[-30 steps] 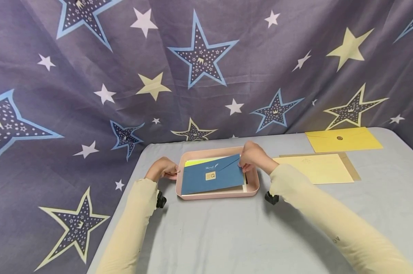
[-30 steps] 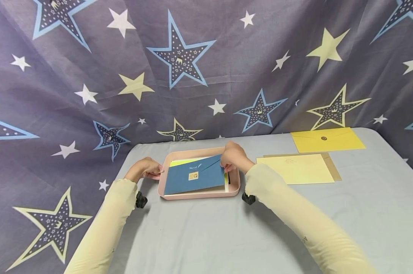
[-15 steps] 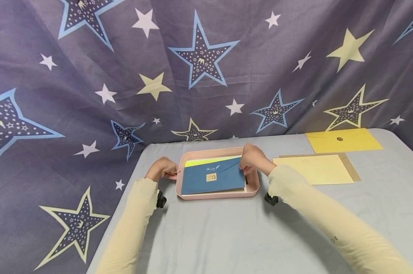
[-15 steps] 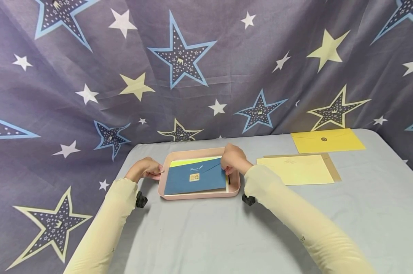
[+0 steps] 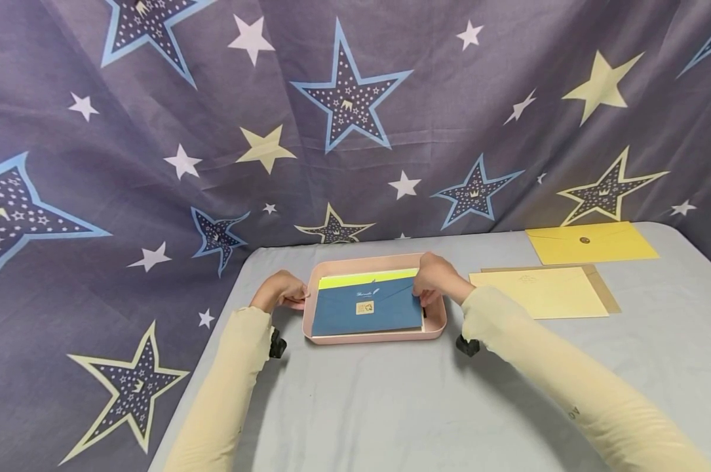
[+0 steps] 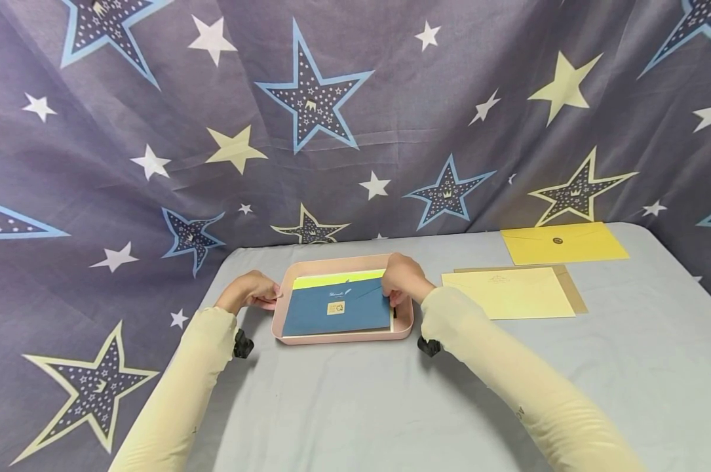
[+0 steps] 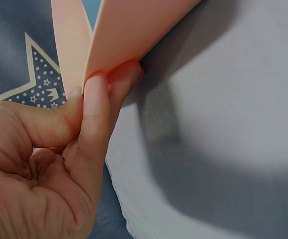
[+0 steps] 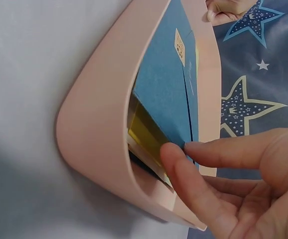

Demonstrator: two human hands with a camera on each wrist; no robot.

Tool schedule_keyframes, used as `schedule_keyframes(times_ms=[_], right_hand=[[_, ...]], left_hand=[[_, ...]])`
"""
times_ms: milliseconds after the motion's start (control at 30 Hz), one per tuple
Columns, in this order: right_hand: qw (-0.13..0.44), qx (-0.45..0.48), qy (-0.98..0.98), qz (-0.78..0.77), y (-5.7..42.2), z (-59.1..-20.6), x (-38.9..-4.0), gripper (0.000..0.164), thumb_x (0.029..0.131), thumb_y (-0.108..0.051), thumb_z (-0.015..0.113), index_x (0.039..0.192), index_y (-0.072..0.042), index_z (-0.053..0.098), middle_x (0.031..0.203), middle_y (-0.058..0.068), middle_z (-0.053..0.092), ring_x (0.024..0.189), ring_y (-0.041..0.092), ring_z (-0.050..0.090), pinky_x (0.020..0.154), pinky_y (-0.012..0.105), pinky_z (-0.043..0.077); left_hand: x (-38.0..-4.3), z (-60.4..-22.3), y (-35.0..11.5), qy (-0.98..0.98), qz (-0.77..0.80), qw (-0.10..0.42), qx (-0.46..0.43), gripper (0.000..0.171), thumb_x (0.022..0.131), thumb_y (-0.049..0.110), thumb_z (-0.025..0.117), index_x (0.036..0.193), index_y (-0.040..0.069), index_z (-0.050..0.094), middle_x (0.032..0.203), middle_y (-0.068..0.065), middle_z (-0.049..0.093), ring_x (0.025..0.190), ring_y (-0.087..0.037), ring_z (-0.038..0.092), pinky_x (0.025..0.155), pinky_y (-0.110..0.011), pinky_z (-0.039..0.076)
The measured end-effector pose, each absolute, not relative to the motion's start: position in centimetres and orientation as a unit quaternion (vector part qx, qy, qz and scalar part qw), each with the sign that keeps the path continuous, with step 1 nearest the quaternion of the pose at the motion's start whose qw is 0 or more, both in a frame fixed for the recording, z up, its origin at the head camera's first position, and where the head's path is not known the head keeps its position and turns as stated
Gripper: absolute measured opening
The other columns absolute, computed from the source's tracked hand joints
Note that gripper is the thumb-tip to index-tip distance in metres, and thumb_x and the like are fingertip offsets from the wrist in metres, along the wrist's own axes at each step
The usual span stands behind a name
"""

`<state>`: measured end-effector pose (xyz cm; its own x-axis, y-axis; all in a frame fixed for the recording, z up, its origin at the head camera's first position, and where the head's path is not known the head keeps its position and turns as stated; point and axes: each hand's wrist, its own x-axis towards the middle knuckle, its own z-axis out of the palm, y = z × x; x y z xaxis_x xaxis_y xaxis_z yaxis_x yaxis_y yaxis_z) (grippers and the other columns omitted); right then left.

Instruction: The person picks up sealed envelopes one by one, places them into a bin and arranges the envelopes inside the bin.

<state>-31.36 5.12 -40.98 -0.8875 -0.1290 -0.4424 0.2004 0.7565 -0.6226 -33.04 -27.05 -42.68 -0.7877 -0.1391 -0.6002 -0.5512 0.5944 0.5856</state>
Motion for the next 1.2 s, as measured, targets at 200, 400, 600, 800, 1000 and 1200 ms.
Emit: schedule_keyframes(times_ms=[200,400,600,800,1000,1200], right_hand=[[0.237,0.024,0.906,-0.349,5.1,-41.1,-31.3,0.028,0.089,0.002,0.072,0.112,0.013,0.058,0.071,0.016,0.068,0.059,0.022,0.072,0.061,0.03,0.066],[0.241,0.024,0.906,-0.347,5.1,-41.3,-31.3,0.032,0.089,0.001,0.072,0.115,0.012,0.056,0.072,0.016,0.069,0.061,0.022,0.073,0.062,0.03,0.066],[0.242,0.025,0.903,-0.355,5.3,-41.3,-31.2,0.034,0.089,0.003,0.071,0.116,0.012,0.053,0.074,0.017,0.068,0.062,0.024,0.073,0.063,0.031,0.066],[0.244,0.028,0.9,-0.359,5.2,-41.3,-31.3,0.035,0.089,0.003,0.071,0.117,0.011,0.052,0.077,0.019,0.069,0.064,0.025,0.074,0.063,0.031,0.066],[0.246,0.024,0.901,-0.356,5.3,-41.1,-31.3,0.033,0.088,0.003,0.072,0.114,0.011,0.054,0.078,0.019,0.07,0.066,0.024,0.074,0.062,0.03,0.066],[0.254,0.013,0.892,-0.375,6.1,-41.1,-31.2,0.028,0.087,0.001,0.072,0.107,0.01,0.056,0.08,0.019,0.071,0.067,0.024,0.074,0.064,0.031,0.066]], left_hand=[[-33.1,-42.7,-27.0,0.855,0.401,0.256,-0.204,0.008,0.092,-0.009,0.056,0.097,-0.004,0.062,0.071,-0.002,0.053,0.054,-0.006,0.06,0.06,-0.017,0.062],[-33.0,-42.6,-27.0,0.854,0.402,0.259,-0.204,0.009,0.092,-0.01,0.055,0.096,-0.004,0.061,0.073,-0.002,0.053,0.055,-0.006,0.06,0.061,-0.016,0.062],[-33.0,-42.6,-26.9,0.855,0.4,0.26,-0.202,0.012,0.093,-0.009,0.055,0.102,-0.006,0.062,0.077,-0.003,0.055,0.056,-0.006,0.061,0.062,-0.017,0.062],[-33.0,-42.6,-27.0,0.855,0.401,0.258,-0.203,0.017,0.094,-0.008,0.056,0.109,-0.007,0.063,0.078,-0.003,0.055,0.055,-0.006,0.06,0.062,-0.017,0.062],[-32.8,-42.4,-27.0,0.856,0.401,0.257,-0.2,0.011,0.093,-0.008,0.056,0.103,-0.005,0.062,0.076,-0.003,0.055,0.054,-0.005,0.06,0.06,-0.016,0.062],[-32.9,-42.5,-27.0,0.855,0.404,0.258,-0.2,0.013,0.094,-0.008,0.056,0.104,-0.006,0.062,0.077,-0.003,0.055,0.055,-0.005,0.06,0.062,-0.017,0.062]])
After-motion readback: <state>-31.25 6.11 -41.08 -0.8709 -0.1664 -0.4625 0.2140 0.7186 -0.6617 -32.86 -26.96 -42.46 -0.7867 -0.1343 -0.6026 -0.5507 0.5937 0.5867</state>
